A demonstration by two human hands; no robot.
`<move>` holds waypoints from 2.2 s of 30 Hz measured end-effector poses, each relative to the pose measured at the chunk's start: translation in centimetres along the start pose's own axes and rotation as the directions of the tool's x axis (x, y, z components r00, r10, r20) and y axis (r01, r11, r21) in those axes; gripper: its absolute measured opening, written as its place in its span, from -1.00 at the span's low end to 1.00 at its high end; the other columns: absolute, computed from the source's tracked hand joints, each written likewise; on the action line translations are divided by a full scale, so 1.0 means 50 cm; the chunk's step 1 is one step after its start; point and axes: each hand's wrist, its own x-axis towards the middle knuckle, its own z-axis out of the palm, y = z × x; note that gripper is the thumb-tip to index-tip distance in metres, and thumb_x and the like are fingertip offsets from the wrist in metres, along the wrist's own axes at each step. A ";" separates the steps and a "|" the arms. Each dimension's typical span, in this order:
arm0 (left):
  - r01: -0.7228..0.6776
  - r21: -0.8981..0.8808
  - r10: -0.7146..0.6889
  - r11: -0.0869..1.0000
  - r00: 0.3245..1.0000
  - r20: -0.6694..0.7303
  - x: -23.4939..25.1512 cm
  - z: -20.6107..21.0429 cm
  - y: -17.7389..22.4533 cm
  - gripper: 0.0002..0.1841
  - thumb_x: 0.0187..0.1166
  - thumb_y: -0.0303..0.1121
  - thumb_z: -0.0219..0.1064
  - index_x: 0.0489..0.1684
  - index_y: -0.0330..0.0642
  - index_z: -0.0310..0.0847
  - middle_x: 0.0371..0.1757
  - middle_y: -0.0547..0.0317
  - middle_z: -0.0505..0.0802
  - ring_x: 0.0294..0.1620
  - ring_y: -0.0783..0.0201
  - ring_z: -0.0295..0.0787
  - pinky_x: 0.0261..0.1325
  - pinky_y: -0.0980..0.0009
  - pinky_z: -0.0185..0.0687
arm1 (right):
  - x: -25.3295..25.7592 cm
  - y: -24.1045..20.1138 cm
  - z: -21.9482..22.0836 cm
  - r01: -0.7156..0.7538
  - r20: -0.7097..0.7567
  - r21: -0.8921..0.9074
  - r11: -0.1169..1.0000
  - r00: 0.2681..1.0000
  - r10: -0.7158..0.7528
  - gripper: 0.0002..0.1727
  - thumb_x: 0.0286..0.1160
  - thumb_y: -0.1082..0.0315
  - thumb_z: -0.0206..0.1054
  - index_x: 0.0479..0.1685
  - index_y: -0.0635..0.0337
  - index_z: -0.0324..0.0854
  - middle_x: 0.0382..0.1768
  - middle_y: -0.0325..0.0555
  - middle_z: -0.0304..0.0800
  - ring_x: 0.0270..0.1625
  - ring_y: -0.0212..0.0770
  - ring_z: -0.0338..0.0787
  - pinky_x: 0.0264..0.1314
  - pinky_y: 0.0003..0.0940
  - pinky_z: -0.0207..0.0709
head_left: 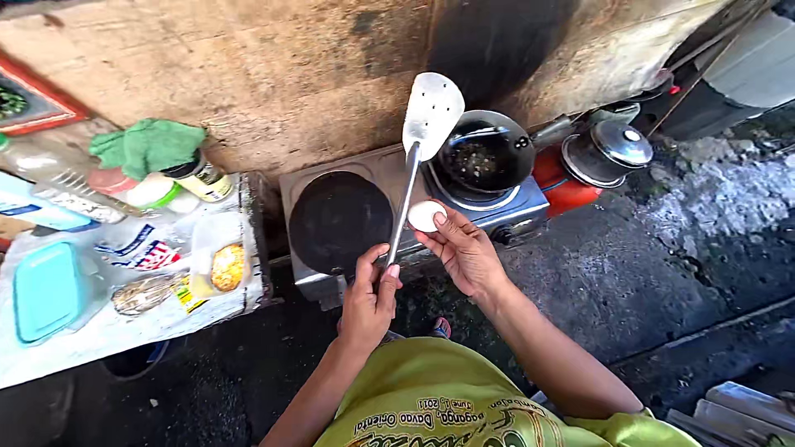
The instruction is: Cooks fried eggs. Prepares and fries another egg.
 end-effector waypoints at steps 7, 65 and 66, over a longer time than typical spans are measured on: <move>-0.004 -0.015 0.005 1.000 0.999 0.050 0.027 0.276 0.037 -0.60 0.82 -0.39 0.13 0.49 -0.51 0.39 -0.36 0.21 0.83 -0.70 0.57 0.58 -0.65 0.62 0.58 | 0.011 -0.111 -0.200 0.038 -0.084 -0.017 0.999 0.996 -0.040 -0.57 0.68 0.54 0.28 0.50 0.30 0.50 0.08 -0.04 0.86 -0.07 -0.27 0.90 0.11 -0.38 0.80; 0.071 0.033 -0.059 0.997 0.962 -0.268 0.268 0.440 0.062 -0.52 0.66 -0.39 0.37 0.45 -0.49 0.38 -0.50 0.26 0.80 -0.72 0.50 0.66 -0.69 0.57 0.66 | 0.194 -0.388 -0.398 -0.028 0.075 -0.053 0.998 0.997 0.032 -0.61 0.60 0.67 0.24 0.39 0.38 0.58 0.09 0.10 0.87 0.00 -0.10 0.95 0.16 -0.25 0.86; 0.141 0.015 -0.130 0.990 0.941 -0.312 0.251 0.433 0.040 -0.53 0.64 -0.41 0.39 0.42 -0.48 0.38 -0.54 0.26 0.78 -0.74 0.48 0.66 -0.71 0.55 0.65 | 0.188 -0.391 -0.409 -0.028 0.077 -0.072 0.997 0.996 0.034 -0.62 0.61 0.66 0.23 0.39 0.38 0.59 0.09 0.10 0.87 0.00 -0.11 0.95 0.16 -0.26 0.86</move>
